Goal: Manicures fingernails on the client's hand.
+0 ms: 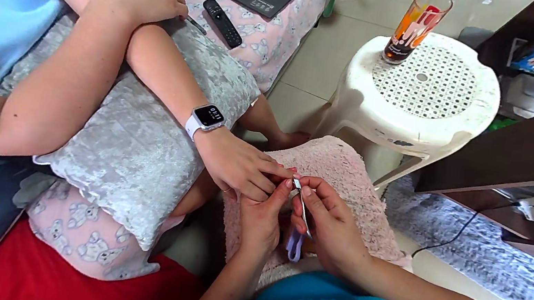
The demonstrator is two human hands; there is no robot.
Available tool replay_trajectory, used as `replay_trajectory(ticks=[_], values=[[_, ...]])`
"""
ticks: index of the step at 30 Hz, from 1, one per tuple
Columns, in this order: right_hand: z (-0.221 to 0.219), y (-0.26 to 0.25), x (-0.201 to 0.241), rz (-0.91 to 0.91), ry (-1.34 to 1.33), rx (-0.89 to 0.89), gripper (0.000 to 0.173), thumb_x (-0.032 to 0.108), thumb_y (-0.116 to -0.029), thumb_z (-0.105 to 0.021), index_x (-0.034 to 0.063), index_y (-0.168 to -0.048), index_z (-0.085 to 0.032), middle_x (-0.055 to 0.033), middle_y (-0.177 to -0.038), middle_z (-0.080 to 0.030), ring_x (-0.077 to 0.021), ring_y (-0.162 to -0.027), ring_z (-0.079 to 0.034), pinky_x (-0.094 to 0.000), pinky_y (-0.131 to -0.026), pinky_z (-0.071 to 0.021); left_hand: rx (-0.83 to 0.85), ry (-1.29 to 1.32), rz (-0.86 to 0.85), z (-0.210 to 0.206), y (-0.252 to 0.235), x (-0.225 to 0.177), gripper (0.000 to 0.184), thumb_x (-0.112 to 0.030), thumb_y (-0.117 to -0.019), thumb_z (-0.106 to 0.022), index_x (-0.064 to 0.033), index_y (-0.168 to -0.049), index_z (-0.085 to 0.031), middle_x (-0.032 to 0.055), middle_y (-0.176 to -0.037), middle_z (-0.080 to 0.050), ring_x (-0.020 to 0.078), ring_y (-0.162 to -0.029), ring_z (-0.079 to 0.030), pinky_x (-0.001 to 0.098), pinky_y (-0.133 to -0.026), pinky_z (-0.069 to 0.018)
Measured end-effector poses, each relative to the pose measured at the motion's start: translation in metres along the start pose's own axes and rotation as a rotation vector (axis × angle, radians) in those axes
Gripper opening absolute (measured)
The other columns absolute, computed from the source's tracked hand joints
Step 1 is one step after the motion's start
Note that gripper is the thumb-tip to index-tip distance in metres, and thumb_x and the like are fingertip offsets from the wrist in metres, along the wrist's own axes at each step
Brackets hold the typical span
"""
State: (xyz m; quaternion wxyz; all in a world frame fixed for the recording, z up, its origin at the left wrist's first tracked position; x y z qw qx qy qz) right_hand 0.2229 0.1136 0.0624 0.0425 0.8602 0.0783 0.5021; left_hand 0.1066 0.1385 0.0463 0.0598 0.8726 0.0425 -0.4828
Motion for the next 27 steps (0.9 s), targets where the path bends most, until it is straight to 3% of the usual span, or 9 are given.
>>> replay_trajectory(ticks=[7,11,14,17,21,23,25,27], values=[[0.002,0.003,0.0,0.012,-0.024,0.035,0.02,0.014,-0.1106,-0.04,0.0028,-0.12,-0.054,0.0002,-0.076,-0.056,-0.0055,-0.057,-0.054,-0.0194,-0.054,-0.0495,-0.004,0.011,0.008,0.0,0.001,-0.002,0.014,0.008,-0.0877,-0.071,0.0051,-0.102,-0.07,0.0159,-0.096,-0.074,0.0187,-0.09,-0.073,0.0319,-0.083,-0.061],[0.008,0.001,0.005,0.217,0.065,0.114,0.021,0.014,-0.1106,-0.042,0.0019,-0.119,-0.056,-0.0002,-0.079,-0.059,-0.0055,-0.059,-0.056,-0.0202,-0.054,-0.0516,0.014,0.028,0.028,0.002,0.002,-0.004,0.018,0.008,-0.0874,-0.072,0.0054,-0.105,-0.069,0.0157,-0.095,-0.075,0.0188,-0.088,-0.074,0.0323,-0.083,-0.0614],[-0.001,-0.009,0.024,0.392,0.173,0.23,0.019,0.016,-0.1101,-0.046,0.0042,-0.119,-0.058,-0.0007,-0.079,-0.061,-0.0048,-0.061,-0.057,-0.0201,-0.055,-0.0527,0.023,-0.022,0.024,0.006,0.003,-0.004,0.008,0.006,-0.0891,-0.07,0.0019,-0.096,-0.07,0.0098,-0.087,-0.074,0.0126,-0.078,-0.072,0.0278,-0.075,-0.0604],[-0.019,-0.033,0.043,0.416,0.342,0.33,0.019,0.014,-0.1079,-0.05,0.0037,-0.119,-0.062,-0.0016,-0.076,-0.062,-0.0058,-0.06,-0.059,-0.021,-0.056,-0.0533,0.012,-0.073,0.028,0.009,0.005,-0.006,0.012,0.008,-0.0871,-0.068,-0.0031,-0.09,-0.07,0.0027,-0.08,-0.071,0.0071,-0.073,-0.068,0.0243,-0.07,-0.0586],[-0.033,-0.07,0.061,0.472,0.407,0.277,0.022,0.015,-0.1088,-0.047,0.0034,-0.123,-0.06,-0.0032,-0.076,-0.06,-0.0092,-0.053,-0.055,-0.0227,-0.046,-0.0501,0.034,-0.067,0.054,0.013,0.008,-0.012,0.014,0.011,-0.0859,-0.07,0.0041,-0.098,-0.068,0.0106,-0.089,-0.074,0.0165,-0.083,-0.073,0.0333,-0.082,-0.0619],[-0.035,-0.071,0.062,0.437,0.323,0.381,0.021,0.016,-0.1087,-0.047,0.005,-0.122,-0.06,-0.0037,-0.075,-0.059,-0.0093,-0.053,-0.055,-0.0225,-0.046,-0.0499,0.049,-0.081,0.065,0.016,0.01,-0.017,0.015,0.011,-0.0854,-0.071,0.0038,-0.098,-0.068,0.0101,-0.089,-0.073,0.0161,-0.083,-0.072,0.0333,-0.082,-0.0619],[-0.026,-0.066,0.057,0.317,0.319,0.61,0.019,0.016,-0.1062,-0.053,0.0044,-0.116,-0.065,-0.0024,-0.073,-0.063,-0.0069,-0.054,-0.057,-0.0221,-0.05,-0.0518,0.084,-0.126,0.068,0.023,0.011,-0.023,0.015,0.009,-0.085,-0.073,0.0005,-0.097,-0.069,0.0069,-0.089,-0.073,0.0137,-0.084,-0.072,0.0323,-0.083,-0.0612],[-0.01,-0.068,0.058,0.209,0.419,0.853,0.021,0.016,-0.1053,-0.057,0.0016,-0.113,-0.07,0.0025,-0.075,-0.067,0.0007,-0.058,-0.058,-0.0155,-0.052,-0.0508,0.139,-0.142,0.116,0.031,0.011,-0.029,0.014,0.005,-0.088,-0.071,-0.0016,-0.1,-0.069,0.005,-0.092,-0.074,0.0125,-0.086,-0.072,0.0318,-0.084,-0.0609]])
Point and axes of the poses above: each hand's wrist, its own y-axis away from the middle knuckle, its own z-axis out of the back of the hand, x = y × z, the point moved 2 cm from there along -y, towards the middle knuckle
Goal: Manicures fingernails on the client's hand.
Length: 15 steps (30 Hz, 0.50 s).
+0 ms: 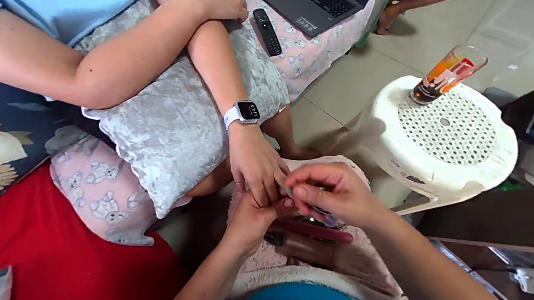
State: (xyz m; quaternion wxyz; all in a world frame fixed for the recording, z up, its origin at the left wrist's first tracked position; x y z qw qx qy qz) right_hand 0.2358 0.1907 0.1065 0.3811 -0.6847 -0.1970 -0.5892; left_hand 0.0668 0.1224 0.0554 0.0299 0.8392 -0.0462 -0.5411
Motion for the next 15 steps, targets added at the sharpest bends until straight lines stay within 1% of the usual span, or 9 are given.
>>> replay_trajectory(ticks=[1,2,4,5,8,12,15], values=[[0.009,0.004,0.0,-0.042,0.037,0.11,0.022,0.017,-0.1053,-0.057,0.0011,-0.112,-0.071,0.0048,-0.077,-0.069,0.0042,-0.058,-0.058,-0.0124,-0.052,-0.0493,0.025,0.015,0.03,0.004,0.002,-0.002,0.014,0.003,-0.09,-0.07,-0.0019,-0.103,-0.069,0.005,-0.093,-0.074,0.0124,-0.086,-0.072,0.0313,-0.083,-0.0608],[0.019,0.005,0.0,-0.083,0.072,0.196,0.022,0.016,-0.1051,-0.058,0.0008,-0.112,-0.072,0.0058,-0.077,-0.071,0.0056,-0.058,-0.058,-0.0113,-0.052,-0.0487,0.048,0.043,0.055,0.005,0.003,-0.003,0.015,0.0,-0.0918,-0.069,-0.0021,-0.107,-0.068,0.0051,-0.094,-0.074,0.0118,-0.084,-0.071,0.0293,-0.08,-0.0601],[0.036,0.004,0.004,-0.169,0.137,0.29,0.02,0.015,-0.104,-0.059,0.0016,-0.11,-0.074,0.0061,-0.078,-0.072,0.0044,-0.061,-0.062,-0.0121,-0.055,-0.0523,0.078,0.133,0.094,0.006,0.005,-0.005,0.019,-0.003,-0.0946,-0.067,-0.0002,-0.113,-0.066,0.0076,-0.093,-0.074,0.0142,-0.082,-0.072,0.0293,-0.078,-0.0607],[0.04,0.001,0.007,-0.2,0.172,0.321,0.02,0.014,-0.1035,-0.06,0.0019,-0.109,-0.074,0.0061,-0.078,-0.072,0.0038,-0.062,-0.063,-0.0124,-0.056,-0.0531,0.071,0.168,0.119,0.006,0.005,-0.005,0.017,-0.003,-0.0957,-0.065,0.0001,-0.113,-0.065,0.0081,-0.091,-0.074,0.0152,-0.081,-0.072,0.0301,-0.078,-0.0611],[0.04,-0.013,0.016,-0.26,0.326,0.415,0.019,0.015,-0.1023,-0.061,0.0038,-0.106,-0.076,0.0062,-0.075,-0.069,0.0055,-0.06,-0.059,-0.0107,-0.054,-0.0496,0.016,0.201,0.163,0.004,0.005,-0.006,0.009,0.0,-0.0963,-0.062,0.0002,-0.103,-0.067,0.0078,-0.084,-0.073,0.0148,-0.076,-0.072,0.0298,-0.076,-0.061],[0.03,-0.028,0.024,-0.279,0.497,0.512,0.017,0.015,-0.1002,-0.063,0.006,-0.101,-0.078,0.0059,-0.075,-0.069,0.0074,-0.06,-0.057,-0.0101,-0.055,-0.0485,-0.03,0.171,0.18,0.002,0.007,-0.011,0.009,0.002,-0.0965,-0.061,-0.0008,-0.095,-0.069,0.0069,-0.081,-0.072,0.0126,-0.074,-0.07,0.0277,-0.075,-0.0597],[0.024,-0.035,0.028,-0.273,0.558,0.542,0.017,0.014,-0.0996,-0.064,0.0073,-0.1,-0.079,0.0061,-0.075,-0.07,0.007,-0.06,-0.057,-0.0106,-0.055,-0.048,-0.046,0.16,0.188,0.001,0.008,-0.014,0.01,0.004,-0.096,-0.061,-0.001,-0.092,-0.069,0.0073,-0.08,-0.072,0.0123,-0.074,-0.07,0.0272,-0.075,-0.0596]])
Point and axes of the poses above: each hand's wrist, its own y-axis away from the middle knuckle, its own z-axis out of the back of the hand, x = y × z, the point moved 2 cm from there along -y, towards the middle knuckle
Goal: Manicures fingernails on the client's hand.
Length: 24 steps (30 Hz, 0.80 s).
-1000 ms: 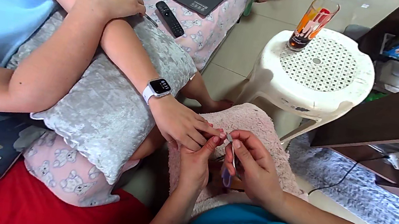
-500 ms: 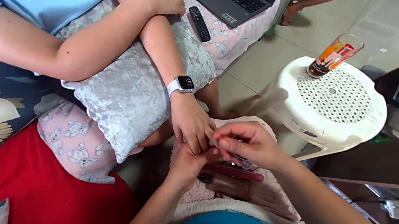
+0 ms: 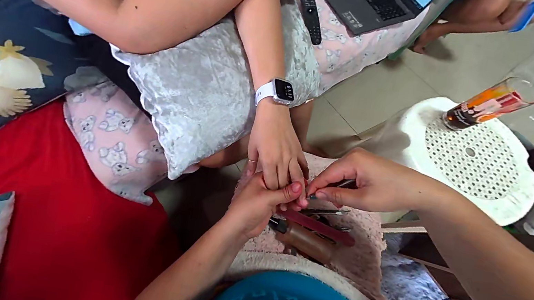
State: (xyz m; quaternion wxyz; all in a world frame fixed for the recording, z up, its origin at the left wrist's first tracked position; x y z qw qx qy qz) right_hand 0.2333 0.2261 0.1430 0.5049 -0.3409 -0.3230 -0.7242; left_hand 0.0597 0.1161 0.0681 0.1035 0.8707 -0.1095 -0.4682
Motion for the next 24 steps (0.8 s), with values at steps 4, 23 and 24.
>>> replay_trajectory(ticks=[4,23,24], values=[[0.003,-0.004,0.006,-0.008,0.084,0.028,0.016,0.014,-0.0991,-0.065,0.0081,-0.098,-0.08,0.0055,-0.075,-0.071,0.006,-0.06,-0.058,-0.0121,-0.055,-0.0487,0.011,-0.003,-0.005,0.001,0.0,0.0,0.01,0.003,-0.0956,-0.062,-0.0006,-0.091,-0.07,0.008,-0.081,-0.073,0.0123,-0.073,-0.07,0.0268,-0.074,-0.0593],[0.009,-0.02,0.028,-0.113,0.308,0.13,0.018,0.014,-0.0988,-0.066,0.01,-0.088,-0.08,0.0034,-0.064,-0.066,-0.0008,-0.055,-0.059,-0.0201,-0.052,-0.0501,-0.065,-0.02,-0.038,-0.005,-0.001,0.0,0.007,0.007,-0.0908,-0.068,0.0011,-0.088,-0.07,0.0094,-0.076,-0.072,0.0122,-0.069,-0.07,0.0248,-0.069,-0.0589],[0.009,-0.02,0.027,-0.103,0.311,0.128,0.017,0.013,-0.0988,-0.066,0.01,-0.088,-0.08,0.0035,-0.065,-0.066,-0.0006,-0.055,-0.058,-0.0202,-0.052,-0.0489,-0.07,-0.024,-0.037,-0.005,-0.001,0.0,0.007,0.007,-0.0908,-0.068,0.001,-0.087,-0.07,0.0093,-0.076,-0.072,0.012,-0.069,-0.07,0.0247,-0.069,-0.0589]])
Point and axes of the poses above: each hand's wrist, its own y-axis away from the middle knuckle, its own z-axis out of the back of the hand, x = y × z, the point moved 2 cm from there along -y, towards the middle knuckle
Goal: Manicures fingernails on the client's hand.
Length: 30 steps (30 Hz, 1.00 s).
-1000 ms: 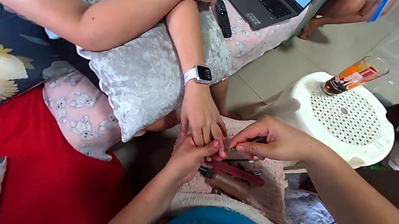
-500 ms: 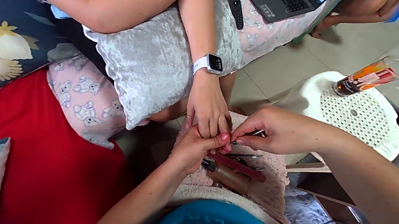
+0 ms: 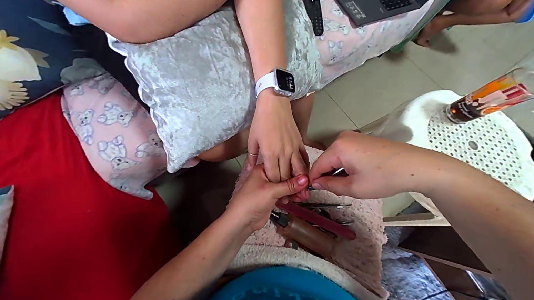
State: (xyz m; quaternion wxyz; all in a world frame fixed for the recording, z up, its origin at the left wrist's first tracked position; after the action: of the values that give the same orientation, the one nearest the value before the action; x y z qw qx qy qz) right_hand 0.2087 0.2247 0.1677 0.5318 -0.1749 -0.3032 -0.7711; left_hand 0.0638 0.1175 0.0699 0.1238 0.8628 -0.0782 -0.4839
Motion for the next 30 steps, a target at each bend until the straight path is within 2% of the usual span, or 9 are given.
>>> replay_trajectory(ticks=[6,10,13,16,19,21,23,25,30], values=[[0.002,0.005,-0.01,0.056,-0.035,-0.026,0.014,0.01,-0.0978,-0.067,0.0094,-0.094,-0.08,0.0036,-0.069,-0.067,-0.0007,-0.058,-0.058,-0.0206,-0.055,-0.0487,0.019,0.025,0.003,-0.002,-0.002,0.002,0.006,0.006,-0.0925,-0.066,0.0017,-0.09,-0.07,0.0108,-0.078,-0.073,0.0138,-0.071,-0.071,0.0268,-0.073,-0.0601],[0.025,0.022,-0.022,0.062,-0.259,-0.073,0.014,0.011,-0.0996,-0.065,0.0074,-0.099,-0.079,0.0019,-0.068,-0.068,-0.0032,-0.051,-0.059,-0.0197,-0.044,-0.0494,0.083,0.076,0.001,-0.006,-0.013,0.011,0.007,0.005,-0.0952,-0.063,0.0037,-0.1,-0.069,0.0144,-0.089,-0.075,0.0177,-0.08,-0.073,0.0302,-0.079,-0.0607],[0.022,0.03,-0.016,0.227,-0.554,-0.441,0.018,0.01,-0.1018,-0.059,0.001,-0.105,-0.075,0.0007,-0.071,-0.069,-0.003,-0.051,-0.059,-0.0168,-0.042,-0.0486,0.076,0.115,0.004,-0.014,-0.022,0.017,0.014,0.008,-0.0947,-0.062,0.0052,-0.108,-0.067,0.0158,-0.095,-0.074,0.0197,-0.085,-0.074,0.032,-0.082,-0.0612],[-0.019,0.014,-0.005,0.236,-0.808,-0.876,0.022,0.012,-0.1056,-0.053,-0.0009,-0.116,-0.068,-0.0041,-0.073,-0.066,-0.0087,-0.053,-0.059,-0.0228,-0.046,-0.0522,0.018,0.119,-0.009,-0.023,-0.028,0.02,0.013,0.01,-0.0929,-0.062,0.0031,-0.103,-0.066,0.011,-0.09,-0.074,0.0173,-0.081,-0.073,0.0319,-0.081,-0.0619],[-0.063,0.009,-0.011,0.094,-0.807,-0.979,0.023,0.015,-0.1045,-0.056,0.0025,-0.118,-0.069,-0.0033,-0.073,-0.066,-0.0086,-0.053,-0.059,-0.0228,-0.048,-0.052,-0.051,0.094,-0.038,-0.027,-0.03,0.026,0.014,0.011,-0.092,-0.059,-0.002,-0.091,-0.064,0.0044,-0.078,-0.07,0.0105,-0.071,-0.069,0.0259,-0.071,-0.0594],[-0.089,0.02,-0.013,-0.004,-0.818,-0.961,0.022,0.016,-0.103,-0.059,0.0034,-0.117,-0.071,0.0004,-0.076,-0.067,-0.0038,-0.057,-0.059,-0.0191,-0.051,-0.052,-0.077,0.067,-0.062,-0.028,-0.03,0.029,0.014,0.011,-0.0903,-0.06,-0.0029,-0.091,-0.064,0.0027,-0.078,-0.07,0.008,-0.07,-0.067,0.0242,-0.068,-0.0583],[-0.111,0.035,-0.013,-0.087,-0.788,-1.015,0.023,0.018,-0.1031,-0.06,0.0024,-0.115,-0.071,0.0034,-0.08,-0.068,0.0006,-0.061,-0.06,-0.0159,-0.054,-0.052,-0.011,0.08,-0.127,-0.026,-0.03,0.033,0.021,0.012,-0.0872,-0.063,0.0013,-0.105,-0.068,0.0071,-0.09,-0.074,0.0108,-0.082,-0.07,0.0265,-0.076,-0.0591],[-0.126,0.047,-0.012,-0.155,-0.691,-1.135,0.024,0.019,-0.1041,-0.059,0.0017,-0.115,-0.072,0.003,-0.083,-0.07,0.0008,-0.064,-0.061,-0.016,-0.057,-0.0538,0.077,0.092,-0.181,-0.027,-0.033,0.035,0.033,0.011,-0.0882,-0.067,0.0047,-0.12,-0.063,0.0131,-0.102,-0.075,0.0162,-0.093,-0.072,0.0309,-0.086,-0.0589],[-0.137,0.057,-0.017,-0.295,-0.293,-1.282,0.028,0.02,-0.1055,-0.056,0.0012,-0.113,-0.075,-0.0013,-0.089,-0.075,-0.0018,-0.077,-0.07,-0.0185,-0.071,-0.0602,0.068,0.082,-0.208,-0.033,-0.036,0.038,0.034,0.01,-0.0866,-0.071,0.0038,-0.119,-0.062,0.0133,-0.101,-0.074,0.0173,-0.094,-0.072,0.0324,-0.088,-0.0585]])
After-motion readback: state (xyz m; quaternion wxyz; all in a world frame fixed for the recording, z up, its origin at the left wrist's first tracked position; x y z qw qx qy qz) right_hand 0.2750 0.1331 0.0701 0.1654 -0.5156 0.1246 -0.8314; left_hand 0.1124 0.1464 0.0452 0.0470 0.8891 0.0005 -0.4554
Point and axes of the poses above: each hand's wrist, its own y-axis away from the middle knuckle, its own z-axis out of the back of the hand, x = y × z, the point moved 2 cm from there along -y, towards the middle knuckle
